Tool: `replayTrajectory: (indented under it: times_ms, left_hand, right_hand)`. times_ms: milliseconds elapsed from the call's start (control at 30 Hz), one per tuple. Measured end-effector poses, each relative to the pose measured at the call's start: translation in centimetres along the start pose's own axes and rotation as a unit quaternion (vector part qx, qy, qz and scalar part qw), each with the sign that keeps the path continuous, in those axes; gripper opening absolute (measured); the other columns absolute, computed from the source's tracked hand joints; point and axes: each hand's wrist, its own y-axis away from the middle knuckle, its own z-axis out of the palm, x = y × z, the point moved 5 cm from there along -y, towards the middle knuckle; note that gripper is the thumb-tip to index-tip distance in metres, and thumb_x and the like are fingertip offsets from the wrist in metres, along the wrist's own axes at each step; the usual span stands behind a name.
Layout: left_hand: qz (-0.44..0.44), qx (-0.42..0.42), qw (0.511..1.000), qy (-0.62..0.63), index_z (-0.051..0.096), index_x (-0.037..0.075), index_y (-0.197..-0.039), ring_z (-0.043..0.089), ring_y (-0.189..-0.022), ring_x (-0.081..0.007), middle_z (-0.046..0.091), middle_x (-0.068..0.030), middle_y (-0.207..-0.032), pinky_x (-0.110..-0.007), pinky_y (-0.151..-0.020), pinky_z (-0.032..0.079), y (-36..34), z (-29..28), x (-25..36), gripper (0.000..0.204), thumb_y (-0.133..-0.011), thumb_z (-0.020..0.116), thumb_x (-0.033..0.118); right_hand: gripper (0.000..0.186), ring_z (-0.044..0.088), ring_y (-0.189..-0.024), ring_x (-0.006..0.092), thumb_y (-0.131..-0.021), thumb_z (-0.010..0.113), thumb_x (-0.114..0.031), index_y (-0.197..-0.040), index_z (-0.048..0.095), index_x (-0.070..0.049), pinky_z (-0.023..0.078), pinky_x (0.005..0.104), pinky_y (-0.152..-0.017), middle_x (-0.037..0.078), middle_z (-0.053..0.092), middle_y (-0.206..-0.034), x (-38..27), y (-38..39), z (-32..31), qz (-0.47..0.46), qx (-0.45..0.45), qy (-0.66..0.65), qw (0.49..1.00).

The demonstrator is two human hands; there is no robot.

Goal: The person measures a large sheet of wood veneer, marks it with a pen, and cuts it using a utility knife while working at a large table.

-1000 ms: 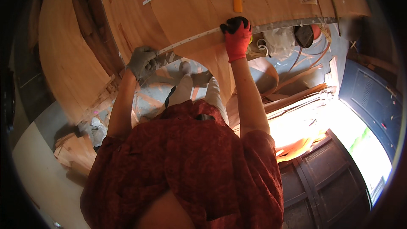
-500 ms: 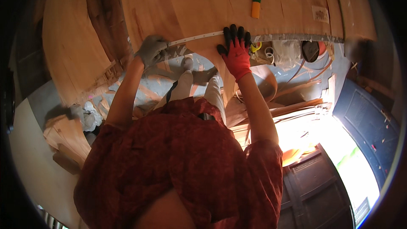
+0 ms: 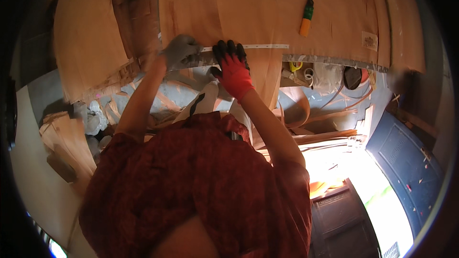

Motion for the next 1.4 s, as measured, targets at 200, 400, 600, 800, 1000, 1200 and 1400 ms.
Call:
replayTrajectory:
  times_ms: [200,400,600,800,1000,1200,1400]
  left_hand:
    - [0.030,-0.007,0.994,-0.103,0.064,0.002,-0.077,0.054,-0.046,-0.0104,0.061,-0.0074,-0.060,-0.028,-0.043,0.041,2.2,-7.5,-1.1,0.011,-0.084,0.069,0.009]
    - [0.048,0.124,0.969,-0.207,0.071,0.002,-0.094,0.067,-0.069,-0.0217,0.070,-0.0143,-0.080,-0.036,-0.064,0.051,3.4,-9.6,-3.4,0.026,-0.083,0.071,0.026]
    - [0.000,0.173,0.927,-0.334,0.072,0.005,-0.103,0.067,-0.091,-0.0305,0.070,-0.0180,-0.095,-0.040,-0.081,0.050,4.3,-8.6,-2.8,0.032,-0.083,0.066,0.030]
    - [-0.001,0.168,0.927,-0.336,0.070,0.005,-0.105,0.065,-0.095,-0.0357,0.068,-0.0206,-0.104,-0.043,-0.084,0.050,4.2,-8.9,-2.9,0.033,-0.082,0.064,0.029]
    - [0.029,0.171,0.908,-0.381,0.069,0.006,-0.105,0.065,-0.099,-0.0357,0.068,-0.0196,-0.104,-0.043,-0.084,0.050,2.8,-9.5,-4.0,0.037,-0.079,0.062,0.031]
    - [0.085,0.135,0.898,-0.409,0.068,0.003,-0.092,0.068,-0.072,-0.0265,0.067,-0.0158,-0.074,-0.039,-0.067,0.051,2.1,-10.1,-4.1,0.031,-0.083,0.064,0.032]
    - [0.019,-0.023,0.994,-0.107,0.065,-0.001,-0.087,0.059,-0.058,-0.0142,0.063,-0.0094,-0.069,-0.030,-0.053,0.047,2.7,-13.1,-6.1,0.028,-0.087,0.069,0.026]
  right_hand:
    - [0.068,0.018,-0.146,0.0363,-0.093,0.053,-0.038,-0.150,0.031,-0.008,0.008,0.0519,-0.120,0.014,0.026,-0.157,-0.4,0.0,-0.3,0.006,-0.001,0.010,1.000]
    - [0.069,0.015,-0.147,0.0364,-0.093,0.055,-0.038,-0.151,0.029,-0.011,0.010,0.0521,-0.119,0.011,0.023,-0.158,-0.5,0.2,-0.2,0.017,-0.017,0.011,1.000]
    - [0.070,0.016,-0.147,0.0362,-0.092,0.057,-0.038,-0.151,0.030,-0.011,0.011,0.0515,-0.119,0.011,0.024,-0.158,-0.5,0.2,-0.1,0.014,-0.021,0.019,1.000]
    - [0.075,0.020,-0.145,0.0387,-0.090,0.058,-0.040,-0.150,0.030,-0.007,0.010,0.0560,-0.118,0.016,0.027,-0.156,-3.8,-1.7,-2.2,-0.029,0.010,0.011,0.999]
    - [0.070,0.020,-0.145,0.0380,-0.091,0.057,-0.038,-0.149,0.033,-0.007,0.011,0.0547,-0.118,0.016,0.029,-0.154,-8.9,-5.6,-0.2,-0.108,0.009,-0.039,0.993]
    - [0.073,0.019,-0.145,0.0347,-0.089,0.059,-0.037,-0.149,0.032,-0.009,0.008,0.0543,-0.119,0.012,0.028,-0.155,-9.0,-6.3,3.3,-0.131,-0.043,-0.005,0.990]
    - [0.077,0.017,-0.146,0.0339,-0.087,0.061,-0.039,-0.151,0.029,-0.010,0.007,0.0529,-0.120,0.012,0.027,-0.156,-9.0,-6.3,3.3,-0.133,-0.057,-0.002,0.990]
